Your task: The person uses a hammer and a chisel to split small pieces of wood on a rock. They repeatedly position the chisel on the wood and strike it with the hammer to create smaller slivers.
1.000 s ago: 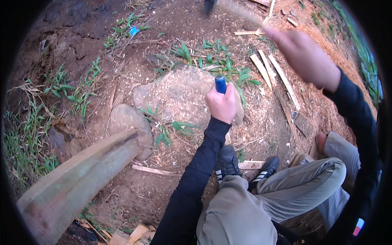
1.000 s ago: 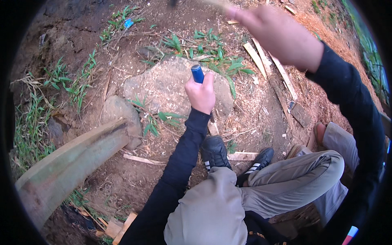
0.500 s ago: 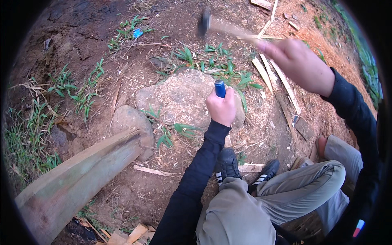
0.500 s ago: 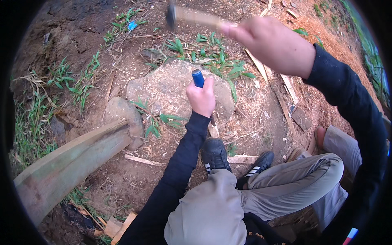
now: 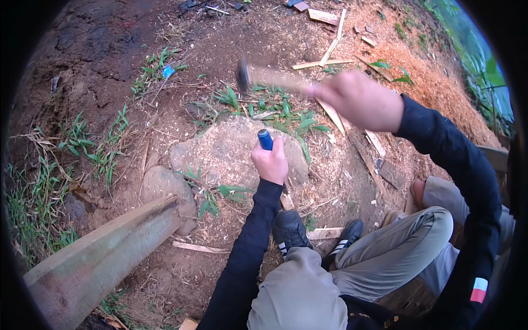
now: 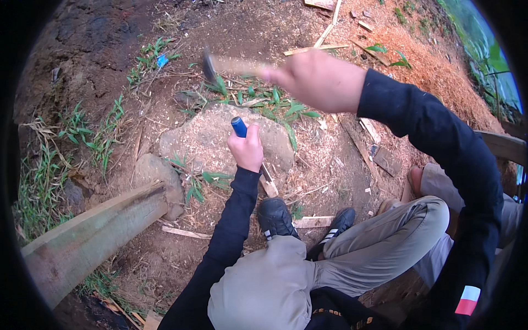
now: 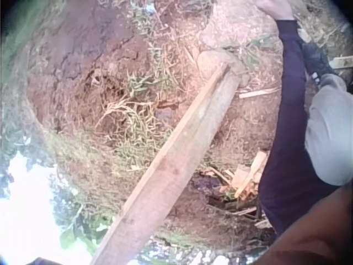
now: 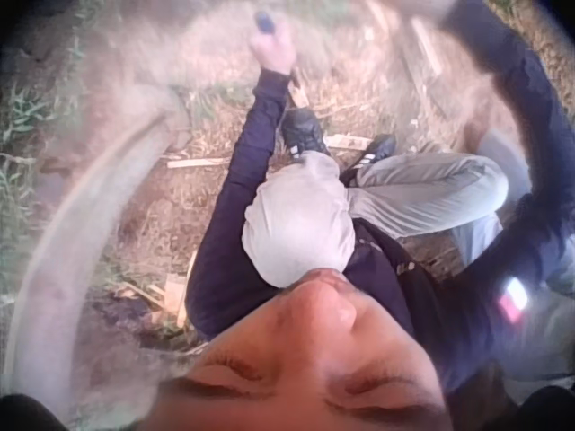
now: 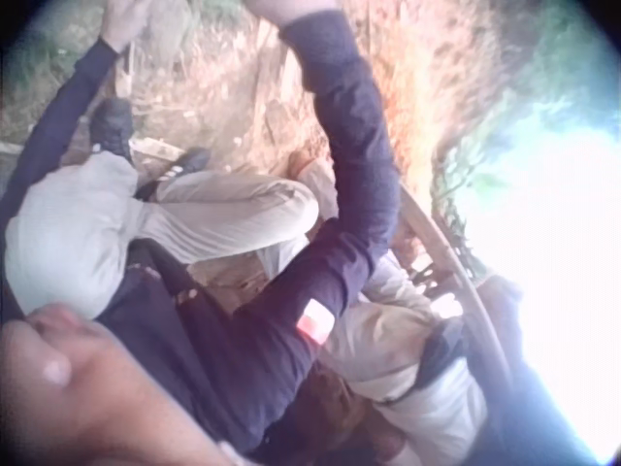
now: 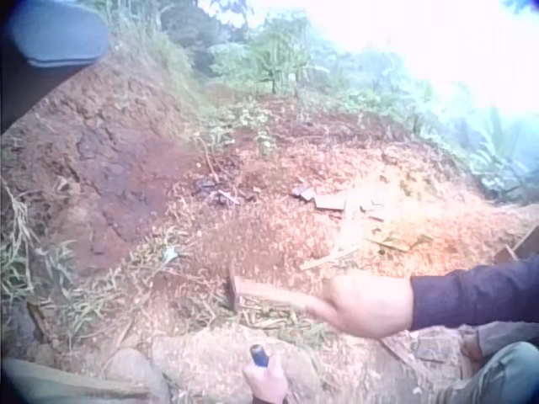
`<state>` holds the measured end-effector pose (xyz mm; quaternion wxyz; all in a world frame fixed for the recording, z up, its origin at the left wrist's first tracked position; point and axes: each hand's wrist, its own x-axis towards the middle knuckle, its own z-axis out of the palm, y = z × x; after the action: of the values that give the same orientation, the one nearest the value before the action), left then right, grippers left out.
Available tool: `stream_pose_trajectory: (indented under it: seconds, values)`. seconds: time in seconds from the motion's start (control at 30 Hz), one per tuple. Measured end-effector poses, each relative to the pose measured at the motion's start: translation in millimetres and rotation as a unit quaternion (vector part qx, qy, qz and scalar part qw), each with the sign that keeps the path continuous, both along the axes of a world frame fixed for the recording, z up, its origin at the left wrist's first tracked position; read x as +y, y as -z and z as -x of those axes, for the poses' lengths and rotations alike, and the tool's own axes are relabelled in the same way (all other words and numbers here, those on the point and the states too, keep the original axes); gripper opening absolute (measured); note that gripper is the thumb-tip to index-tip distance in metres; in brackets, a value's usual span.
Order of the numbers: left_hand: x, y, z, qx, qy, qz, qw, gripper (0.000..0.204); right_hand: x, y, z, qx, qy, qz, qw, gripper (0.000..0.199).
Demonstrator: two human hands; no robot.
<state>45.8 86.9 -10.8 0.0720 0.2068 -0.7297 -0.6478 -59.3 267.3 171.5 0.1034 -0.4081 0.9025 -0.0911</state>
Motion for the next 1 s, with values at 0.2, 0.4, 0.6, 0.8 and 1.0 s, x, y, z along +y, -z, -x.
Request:
stream_pose_trajectory:
  seconds: [0.2,0.4,0.6,0.8,1.0]
  values:
    - [-1,10,-1,0.033,0.003,0.010,0.999,0.024,1,3,-16,-0.084,-0.012,-0.070,0.994,0.038]
    - [-5,9,-1,0.077,0.025,0.100,0.992,0.024,-11,-3,-19,-0.188,0.086,-0.139,0.968,0.029]
    - [2,2,3,0.039,0.010,0.017,0.999,0.023,14,20,-7,0.055,-0.043,0.029,0.997,0.034]
    - [13,3,-1,0.031,0.025,0.016,0.999,0.023,5,10,-10,0.076,-0.054,-0.056,0.994,0.029]
    - [14,-5,1,0.009,0.074,0.040,0.996,0.022,3,21,-34,-0.161,0.133,-0.054,0.976,0.055]
